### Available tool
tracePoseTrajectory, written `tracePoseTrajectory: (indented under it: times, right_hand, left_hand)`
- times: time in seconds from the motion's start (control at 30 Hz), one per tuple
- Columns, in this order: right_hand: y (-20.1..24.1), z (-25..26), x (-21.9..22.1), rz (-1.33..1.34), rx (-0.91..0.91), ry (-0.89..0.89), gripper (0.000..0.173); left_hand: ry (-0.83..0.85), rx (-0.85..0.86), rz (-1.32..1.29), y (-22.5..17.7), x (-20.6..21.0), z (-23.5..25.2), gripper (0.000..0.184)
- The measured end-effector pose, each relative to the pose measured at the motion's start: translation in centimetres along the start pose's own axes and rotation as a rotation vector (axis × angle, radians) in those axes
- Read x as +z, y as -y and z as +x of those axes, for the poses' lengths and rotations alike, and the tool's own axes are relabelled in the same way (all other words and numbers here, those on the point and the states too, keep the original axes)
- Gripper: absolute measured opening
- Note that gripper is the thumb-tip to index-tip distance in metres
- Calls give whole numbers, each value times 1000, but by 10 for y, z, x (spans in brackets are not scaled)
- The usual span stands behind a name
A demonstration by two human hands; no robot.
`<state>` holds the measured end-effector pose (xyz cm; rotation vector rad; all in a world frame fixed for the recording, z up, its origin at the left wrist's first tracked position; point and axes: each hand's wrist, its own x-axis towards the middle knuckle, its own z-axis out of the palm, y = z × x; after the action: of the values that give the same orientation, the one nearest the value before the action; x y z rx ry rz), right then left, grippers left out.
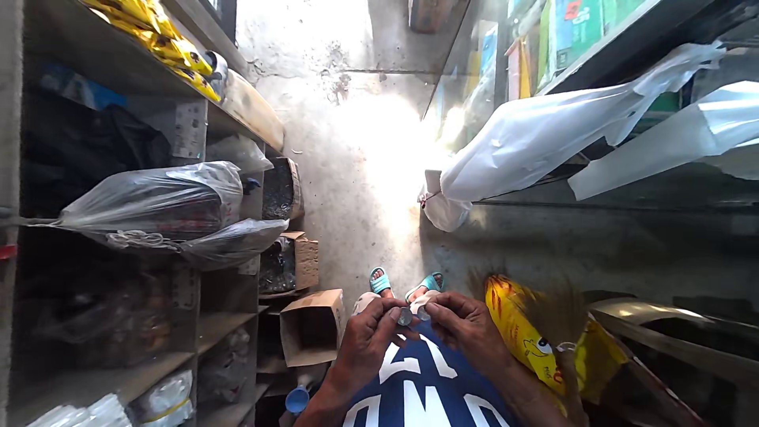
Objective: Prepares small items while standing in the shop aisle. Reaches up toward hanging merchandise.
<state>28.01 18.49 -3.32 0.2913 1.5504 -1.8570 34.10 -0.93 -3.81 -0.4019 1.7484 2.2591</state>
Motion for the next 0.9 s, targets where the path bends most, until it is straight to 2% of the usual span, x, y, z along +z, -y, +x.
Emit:
tracePoseTrajectory:
  times: [0.27, 0.43, 0.57, 0.73, 0.9]
  right_hand:
    - [-5, -3, 6, 49, -38, 20, 12]
    - [-9, -6, 10, -21, -76, 39, 12]
    - [-8, -11, 14, -93, -73, 66, 14]
    - [-12, -14, 6, 107, 15, 27, 32]
    - [-17, -22, -8, 259, 10, 46, 30]
  left_hand:
    - [19, 60, 39, -1, -2, -4, 23]
    - [21, 80, 79, 2, -1, -7, 26]
    - [25, 71, 59, 4, 0, -9, 21]
    - [37, 29, -40, 6, -3, -11, 25]
    - [32, 23, -66, 4, -3, -11, 23]
